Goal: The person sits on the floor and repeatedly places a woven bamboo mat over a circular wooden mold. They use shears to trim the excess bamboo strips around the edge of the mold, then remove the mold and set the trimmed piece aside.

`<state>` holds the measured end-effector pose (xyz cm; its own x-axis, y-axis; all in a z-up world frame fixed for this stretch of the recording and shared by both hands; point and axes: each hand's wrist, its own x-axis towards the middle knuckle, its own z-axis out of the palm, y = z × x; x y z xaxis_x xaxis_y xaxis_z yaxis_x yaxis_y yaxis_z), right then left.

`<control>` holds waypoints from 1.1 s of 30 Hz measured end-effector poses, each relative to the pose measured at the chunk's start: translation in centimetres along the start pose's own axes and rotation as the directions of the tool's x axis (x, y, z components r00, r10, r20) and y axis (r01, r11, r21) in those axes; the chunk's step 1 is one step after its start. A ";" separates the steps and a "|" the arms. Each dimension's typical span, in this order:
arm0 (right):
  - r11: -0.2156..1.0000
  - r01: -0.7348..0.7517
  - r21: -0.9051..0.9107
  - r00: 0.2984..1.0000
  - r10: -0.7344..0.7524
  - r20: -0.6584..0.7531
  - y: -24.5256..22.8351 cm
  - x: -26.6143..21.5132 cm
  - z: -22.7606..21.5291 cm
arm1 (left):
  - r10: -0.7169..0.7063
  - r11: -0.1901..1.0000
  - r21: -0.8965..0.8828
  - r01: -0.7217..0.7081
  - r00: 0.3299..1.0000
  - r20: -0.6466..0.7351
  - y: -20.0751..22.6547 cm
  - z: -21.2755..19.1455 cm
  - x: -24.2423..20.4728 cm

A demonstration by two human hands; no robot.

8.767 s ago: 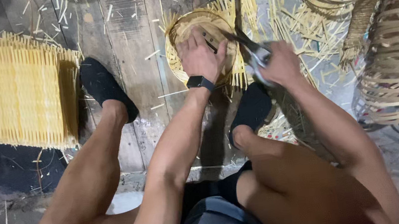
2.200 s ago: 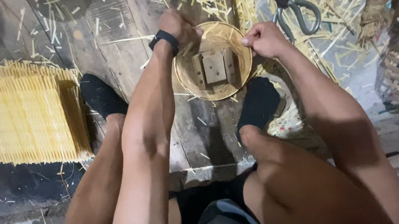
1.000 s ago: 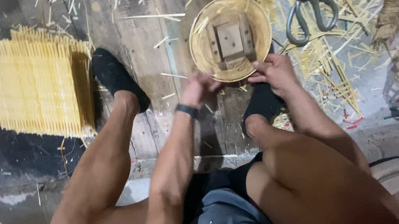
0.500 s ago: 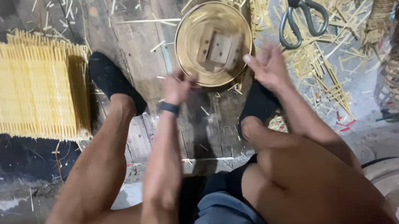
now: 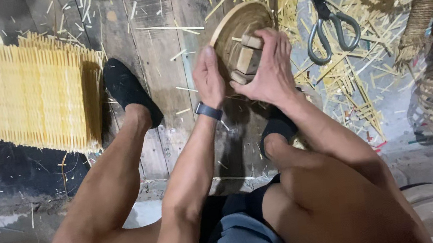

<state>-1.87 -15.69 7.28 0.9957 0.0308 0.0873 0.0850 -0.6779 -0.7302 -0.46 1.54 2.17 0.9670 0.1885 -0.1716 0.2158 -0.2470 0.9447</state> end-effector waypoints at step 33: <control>0.901 -0.427 0.076 0.846 0.428 -0.318 17.5 -9.1 -1.6 | 0.304 0.626 0.683 -0.377 0.924 0.231 -7.2 6.8 0.5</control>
<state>-9.54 -29.02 -5.21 0.8670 -0.4978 -0.0234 -0.3462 -0.5678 -0.7468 -0.62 -3.02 -6.61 0.9906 -0.1204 0.0641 -0.1364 -0.8746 0.4652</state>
